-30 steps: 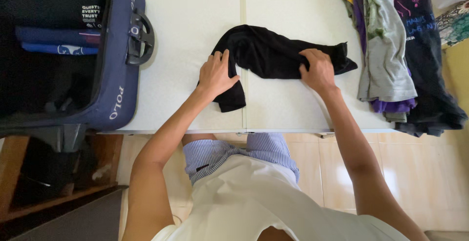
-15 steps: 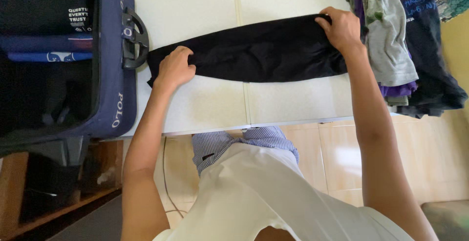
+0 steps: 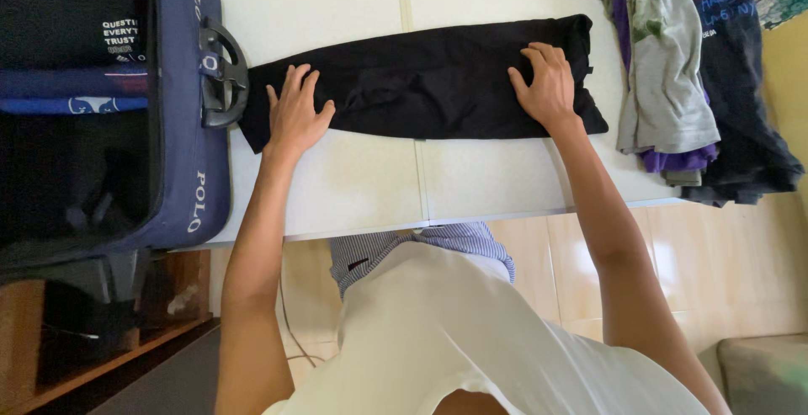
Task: The person places a folded black t-shirt into a suitcase and then spreads out another black t-shirt on a table to begin folding it.
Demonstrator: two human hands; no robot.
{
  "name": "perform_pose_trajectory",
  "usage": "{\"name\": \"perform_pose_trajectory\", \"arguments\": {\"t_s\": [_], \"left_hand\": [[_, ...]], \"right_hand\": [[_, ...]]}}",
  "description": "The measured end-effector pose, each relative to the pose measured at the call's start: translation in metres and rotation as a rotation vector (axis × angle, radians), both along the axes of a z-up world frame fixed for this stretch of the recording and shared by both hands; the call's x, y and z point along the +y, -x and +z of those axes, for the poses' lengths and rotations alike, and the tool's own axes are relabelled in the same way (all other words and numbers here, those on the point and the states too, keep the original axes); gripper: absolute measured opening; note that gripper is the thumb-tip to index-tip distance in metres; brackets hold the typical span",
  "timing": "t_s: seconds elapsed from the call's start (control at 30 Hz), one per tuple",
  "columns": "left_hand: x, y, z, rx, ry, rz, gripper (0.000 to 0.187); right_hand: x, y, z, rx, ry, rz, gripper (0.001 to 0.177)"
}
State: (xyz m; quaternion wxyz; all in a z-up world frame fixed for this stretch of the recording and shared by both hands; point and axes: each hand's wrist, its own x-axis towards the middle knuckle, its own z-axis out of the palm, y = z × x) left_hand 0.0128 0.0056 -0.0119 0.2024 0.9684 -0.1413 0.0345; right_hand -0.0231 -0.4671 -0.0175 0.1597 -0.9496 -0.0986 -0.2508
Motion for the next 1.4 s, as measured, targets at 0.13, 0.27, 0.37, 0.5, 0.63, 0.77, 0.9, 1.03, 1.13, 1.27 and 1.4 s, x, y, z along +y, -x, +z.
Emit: {"name": "perform_pose_trajectory", "arguments": {"t_s": [0.13,0.27,0.37,0.5,0.63,0.77,0.9,1.03,1.13,1.27,1.4], "left_hand": [[0.006,0.002,0.005,-0.066,0.077,-0.092,0.065],[0.012,0.017,0.027,-0.048,0.123,-0.214,0.076],[0.01,0.025,0.038,-0.039,0.085,-0.302,0.084],[0.015,0.024,0.028,-0.11,0.024,-0.312,0.06],[0.012,0.017,0.015,-0.254,-0.004,-0.285,0.034],[0.007,0.009,0.024,-0.18,0.063,-0.229,0.023],[0.006,-0.015,0.049,0.067,0.077,-0.166,0.03],[0.01,-0.05,0.061,0.398,0.019,-0.237,0.04],[0.011,-0.071,0.056,0.588,0.076,-0.325,0.044],[0.015,-0.095,0.055,0.644,0.05,-0.336,0.056],[0.024,-0.104,0.058,0.537,-0.022,-0.342,0.075]], "right_hand": [[-0.009,0.012,0.019,0.218,-0.117,0.044,0.051],[-0.016,0.035,0.057,0.361,-0.058,0.218,0.079],[-0.017,0.044,0.075,0.457,0.04,0.342,0.099],[-0.025,0.051,0.064,0.465,0.017,0.314,0.062],[-0.037,0.04,0.045,0.292,-0.037,0.349,0.024],[-0.05,0.024,0.046,0.427,-0.12,0.151,0.028],[-0.069,-0.004,0.063,0.551,-0.093,0.126,0.036],[-0.083,-0.041,0.085,0.737,-0.117,0.138,0.041],[-0.093,-0.063,0.102,0.98,-0.221,0.142,0.048],[-0.097,-0.083,0.116,1.031,-0.192,0.18,0.065],[-0.103,-0.104,0.101,0.887,-0.171,0.222,0.062]]}}
